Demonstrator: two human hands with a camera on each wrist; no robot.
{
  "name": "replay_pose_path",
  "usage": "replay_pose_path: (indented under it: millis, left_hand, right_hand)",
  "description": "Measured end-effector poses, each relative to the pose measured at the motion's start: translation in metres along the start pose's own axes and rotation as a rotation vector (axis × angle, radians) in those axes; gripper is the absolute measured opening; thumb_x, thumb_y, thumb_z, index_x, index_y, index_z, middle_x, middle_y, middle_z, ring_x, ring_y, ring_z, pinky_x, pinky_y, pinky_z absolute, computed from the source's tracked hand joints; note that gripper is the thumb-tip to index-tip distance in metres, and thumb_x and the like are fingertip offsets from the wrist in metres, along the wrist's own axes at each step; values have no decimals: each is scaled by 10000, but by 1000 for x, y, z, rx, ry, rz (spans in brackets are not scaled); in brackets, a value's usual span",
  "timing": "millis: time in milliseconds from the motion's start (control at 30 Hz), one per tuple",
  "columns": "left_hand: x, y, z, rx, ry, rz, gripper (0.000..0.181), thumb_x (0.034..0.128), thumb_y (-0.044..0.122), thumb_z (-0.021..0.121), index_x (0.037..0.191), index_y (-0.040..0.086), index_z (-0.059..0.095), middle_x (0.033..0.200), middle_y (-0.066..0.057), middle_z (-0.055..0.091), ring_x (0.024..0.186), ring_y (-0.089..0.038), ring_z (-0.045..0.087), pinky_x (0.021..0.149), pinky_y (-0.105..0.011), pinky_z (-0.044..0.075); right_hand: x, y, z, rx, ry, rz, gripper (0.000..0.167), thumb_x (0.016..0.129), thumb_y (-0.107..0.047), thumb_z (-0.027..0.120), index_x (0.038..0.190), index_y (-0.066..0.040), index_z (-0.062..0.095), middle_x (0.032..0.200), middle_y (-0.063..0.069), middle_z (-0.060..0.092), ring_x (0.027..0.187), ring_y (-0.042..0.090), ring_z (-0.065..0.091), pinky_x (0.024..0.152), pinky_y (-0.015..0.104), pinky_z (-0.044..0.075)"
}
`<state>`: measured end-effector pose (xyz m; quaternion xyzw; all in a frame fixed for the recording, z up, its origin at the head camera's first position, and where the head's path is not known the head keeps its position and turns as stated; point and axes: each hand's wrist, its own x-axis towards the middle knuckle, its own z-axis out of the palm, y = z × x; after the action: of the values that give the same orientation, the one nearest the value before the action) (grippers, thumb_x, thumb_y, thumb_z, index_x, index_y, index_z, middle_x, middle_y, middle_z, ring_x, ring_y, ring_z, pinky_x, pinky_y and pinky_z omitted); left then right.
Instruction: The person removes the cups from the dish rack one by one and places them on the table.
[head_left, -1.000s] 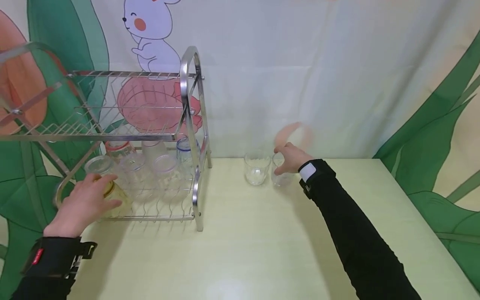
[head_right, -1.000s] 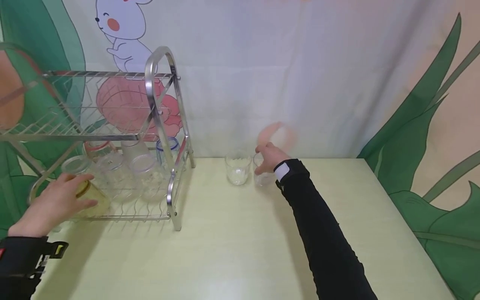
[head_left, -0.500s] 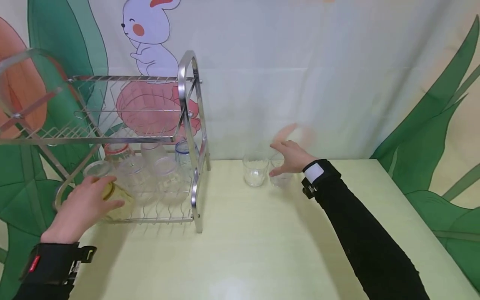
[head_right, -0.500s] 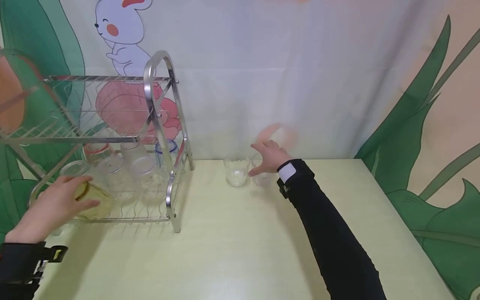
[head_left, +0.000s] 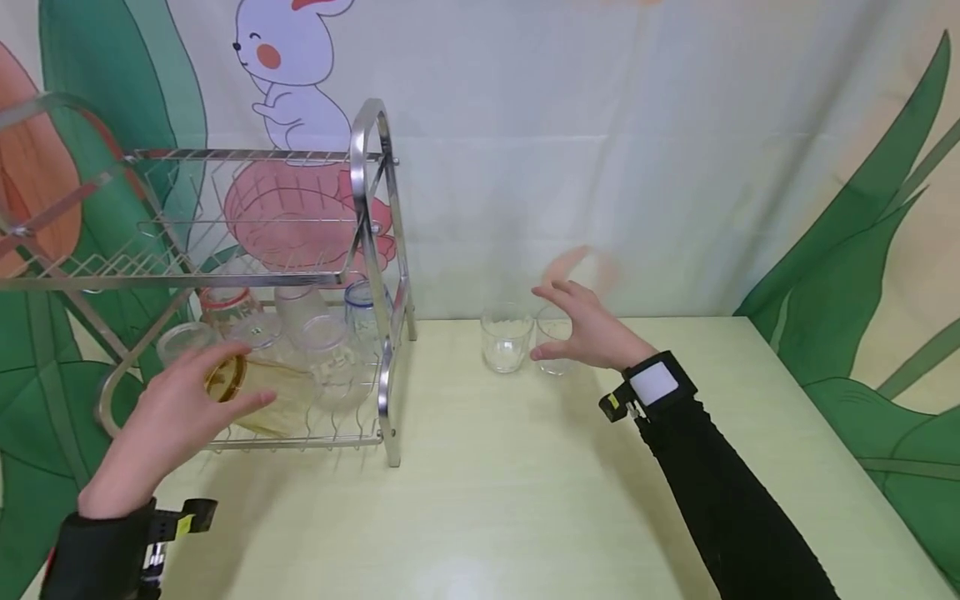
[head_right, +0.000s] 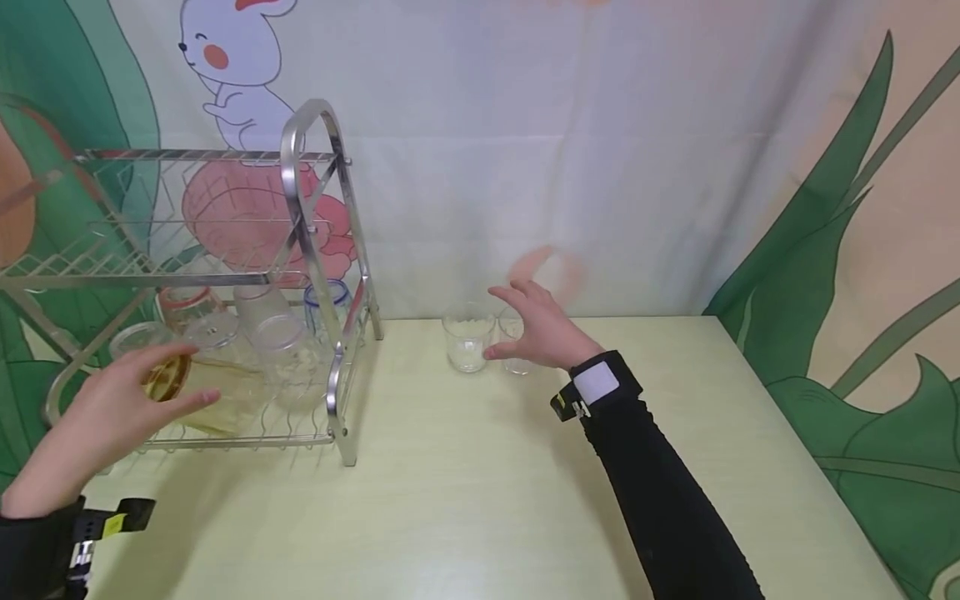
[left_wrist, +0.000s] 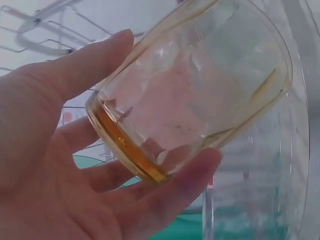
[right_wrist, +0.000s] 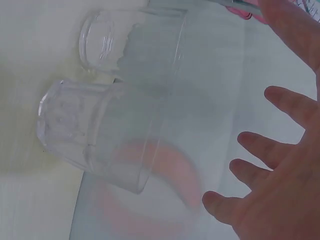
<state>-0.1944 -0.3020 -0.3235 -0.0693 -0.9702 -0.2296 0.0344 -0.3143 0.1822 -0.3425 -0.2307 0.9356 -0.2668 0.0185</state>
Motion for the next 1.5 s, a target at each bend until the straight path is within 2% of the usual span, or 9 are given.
replay_pose_path:
  millis: [167, 433, 700, 833, 967, 1100, 1333, 1400, 1500]
  left_hand:
    - [-1, 9, 1, -95, -28, -43, 842, 962, 556, 681, 1585, 72, 385, 1438, -325, 493, 1230, -536, 504, 803, -598, 521]
    - [-4, 19, 9, -246, -61, -125, 869, 953, 589, 671, 1623, 147, 338, 1598, -318, 360, 1377, -603, 406, 888, -701, 530]
    - [-3, 33, 7, -327, -57, -127, 867, 951, 595, 669, 1642, 220, 305, 1641, -273, 325, 1438, -571, 348, 938, -730, 471]
    - [-2, 42, 7, -412, -66, -111, 845, 951, 574, 683, 1637, 245, 316, 1660, -209, 329, 1479, -510, 344, 989, -737, 442]
    - [-4, 52, 11, -519, -82, -74, 796, 969, 511, 693, 1626, 238, 339, 1687, -123, 308, 1515, -457, 334, 1024, -751, 418]
    - [-8, 61, 18, -606, -102, -68, 765, 986, 458, 692, 1625, 227, 339, 1715, -78, 250, 1539, -471, 290, 1073, -780, 374]
    - [-10, 82, 30, -734, -98, -55, 726, 982, 425, 710, 1605, 263, 376, 1702, -21, 284, 1576, -406, 248, 1144, -767, 312]
    - [-10, 88, 32, -778, -88, -46, 695, 986, 398, 712, 1592, 274, 394, 1693, -6, 299, 1579, -371, 258, 1154, -758, 303]
    - [-9, 99, 37, -840, -68, -31, 658, 985, 379, 718, 1567, 297, 422, 1650, -5, 352, 1550, -300, 340, 1153, -680, 364]
  right_hand:
    - [-14, -13, 4, 30, 56, -52, 971, 822, -358, 894, 1608, -145, 366, 1695, 190, 218, 1565, 418, 202, 1191, 654, 360]
    - [-28, -39, 11, 129, 149, -154, 982, 795, -321, 917, 1603, -163, 382, 1686, 139, 251, 1572, 379, 207, 1196, 645, 359]
    - [-37, -60, 21, 220, 237, -224, 917, 797, -301, 917, 1574, -212, 438, 1675, 55, 296, 1553, 294, 296, 1192, 607, 371]
    - [-43, -69, 21, 276, 265, -233, 912, 800, -298, 915, 1575, -249, 437, 1681, 25, 294, 1554, 274, 308, 1193, 599, 379]
    - [-50, -73, 26, 404, 313, -228, 895, 809, -212, 904, 1571, -267, 439, 1682, -14, 291, 1560, 219, 294, 1216, 570, 370]
    - [-53, -73, 36, 500, 313, -232, 878, 821, -168, 890, 1568, -276, 441, 1678, -34, 291, 1560, 182, 291, 1215, 547, 389]
    - [-58, -76, 44, 556, 283, -224, 886, 817, -145, 887, 1567, -283, 435, 1669, -31, 303, 1541, 204, 320, 1164, 558, 450]
    - [-59, -78, 44, 581, 262, -240, 884, 824, -145, 882, 1571, -272, 427, 1670, -27, 301, 1541, 210, 320, 1156, 543, 464]
    - [-59, -81, 44, 618, 235, -268, 892, 828, -173, 888, 1579, -265, 416, 1677, -31, 291, 1541, 224, 323, 1131, 508, 496]
